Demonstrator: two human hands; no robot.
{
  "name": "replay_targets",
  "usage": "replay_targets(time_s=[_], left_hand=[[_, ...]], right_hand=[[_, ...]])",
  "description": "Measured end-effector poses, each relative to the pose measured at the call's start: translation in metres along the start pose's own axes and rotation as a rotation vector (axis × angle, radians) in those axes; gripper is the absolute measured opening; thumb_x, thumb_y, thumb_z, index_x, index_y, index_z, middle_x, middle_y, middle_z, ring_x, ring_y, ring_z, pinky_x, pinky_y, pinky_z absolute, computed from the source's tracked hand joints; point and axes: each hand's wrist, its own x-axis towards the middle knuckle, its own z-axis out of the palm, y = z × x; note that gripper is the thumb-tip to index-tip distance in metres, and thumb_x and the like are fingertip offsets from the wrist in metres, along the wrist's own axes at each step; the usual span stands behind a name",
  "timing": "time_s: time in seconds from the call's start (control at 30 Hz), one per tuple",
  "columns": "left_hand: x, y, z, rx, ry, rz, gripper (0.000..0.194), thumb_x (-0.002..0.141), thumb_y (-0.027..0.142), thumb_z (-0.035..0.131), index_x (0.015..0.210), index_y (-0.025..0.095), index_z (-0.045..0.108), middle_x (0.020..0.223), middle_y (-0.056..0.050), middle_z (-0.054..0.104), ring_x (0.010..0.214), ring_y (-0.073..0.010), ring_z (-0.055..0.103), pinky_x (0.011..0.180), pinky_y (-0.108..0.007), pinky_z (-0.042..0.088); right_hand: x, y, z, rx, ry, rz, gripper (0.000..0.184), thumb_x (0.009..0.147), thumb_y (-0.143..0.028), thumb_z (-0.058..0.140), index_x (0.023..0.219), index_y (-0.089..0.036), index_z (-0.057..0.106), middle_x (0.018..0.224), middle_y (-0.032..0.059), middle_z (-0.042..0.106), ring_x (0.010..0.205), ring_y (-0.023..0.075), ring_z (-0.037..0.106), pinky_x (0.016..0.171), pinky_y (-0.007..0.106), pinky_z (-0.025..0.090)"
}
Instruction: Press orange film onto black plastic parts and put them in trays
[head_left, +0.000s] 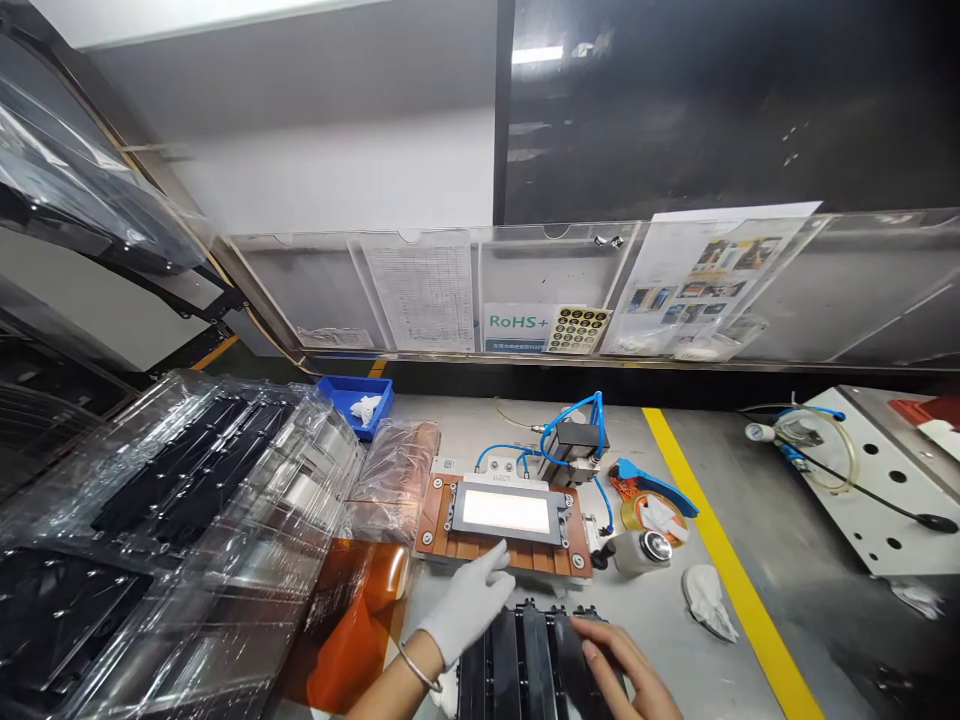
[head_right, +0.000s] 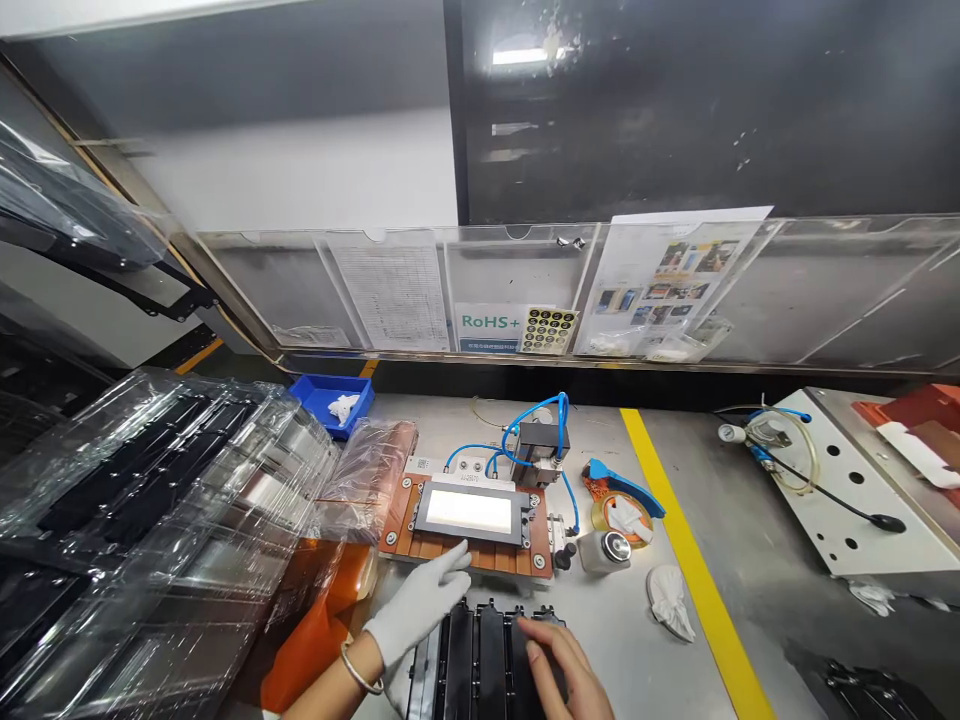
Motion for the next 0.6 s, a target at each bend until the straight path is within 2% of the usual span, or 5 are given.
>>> replay_targets(time_s=[0.1, 0.23, 0.37, 0.47, 0.6], left_hand=[[0.011, 0.014, -0.004, 0.293, 0.017, 0.208, 0.043, 0.082, 0.027, 0.058, 0.123, 0.022, 0.067, 0.131, -0.015, 0.065, 0.131, -0.0371, 0.049, 0.12, -0.06, 0.017], [0.03, 0.02, 0.001, 0.578, -0.021, 0.405, 0.066, 0.076, 0.031, 0.066, 0.14, 0.021, 0.053, 0.154, -0.011, 0.044, 0.148, -0.0368, 0.022, 0.123, -0.056, 0.001], [0.041, 0.008, 0.004, 0.962, -0.019, 0.485, 0.085, 0.077, 0.042, 0.068, 0.151, 0.017, 0.034, 0.161, -0.014, 0.029, 0.151, -0.0374, 0.015, 0.123, -0.059, 0.01], [0.044, 0.004, 0.002, 1.048, -0.019, 0.507, 0.086, 0.08, 0.05, 0.064, 0.152, 0.016, 0.031, 0.161, -0.016, 0.028, 0.15, -0.0371, 0.018, 0.121, -0.06, 0.017], [0.039, 0.006, -0.018, 1.058, 0.117, 0.459, 0.078, 0.086, 0.046, 0.056, 0.152, 0.013, 0.031, 0.161, -0.017, 0.027, 0.151, -0.0363, 0.015, 0.122, -0.061, 0.007]], right_hand=[[0.032, 0.003, -0.03, -0.188, 0.069, -0.079, 0.043, 0.092, -0.051, 0.043, 0.119, -0.027, 0.067, 0.126, 0.0101, 0.064, 0.116, 0.0247, 0.063, 0.095, 0.034, 0.055], [0.07, 0.01, -0.049, -0.426, 0.159, -0.098, 0.047, 0.091, -0.048, 0.038, 0.123, -0.022, 0.061, 0.135, 0.0162, 0.055, 0.093, 0.023, 0.07, 0.088, 0.04, 0.058], [0.088, 0.007, -0.054, -0.477, 0.135, -0.111, 0.045, 0.089, -0.045, 0.039, 0.12, -0.021, 0.062, 0.133, 0.014, 0.06, 0.09, 0.0244, 0.069, 0.097, 0.045, 0.051], [0.089, -0.002, -0.059, -0.512, 0.104, -0.078, 0.039, 0.087, -0.047, 0.042, 0.103, -0.024, 0.07, 0.114, 0.011, 0.07, 0.092, 0.031, 0.069, 0.089, 0.049, 0.052], [0.082, -0.009, -0.062, -0.495, 0.106, -0.025, 0.037, 0.085, -0.05, 0.043, 0.086, -0.026, 0.072, 0.106, 0.0109, 0.071, 0.089, 0.0345, 0.069, 0.079, 0.05, 0.053]])
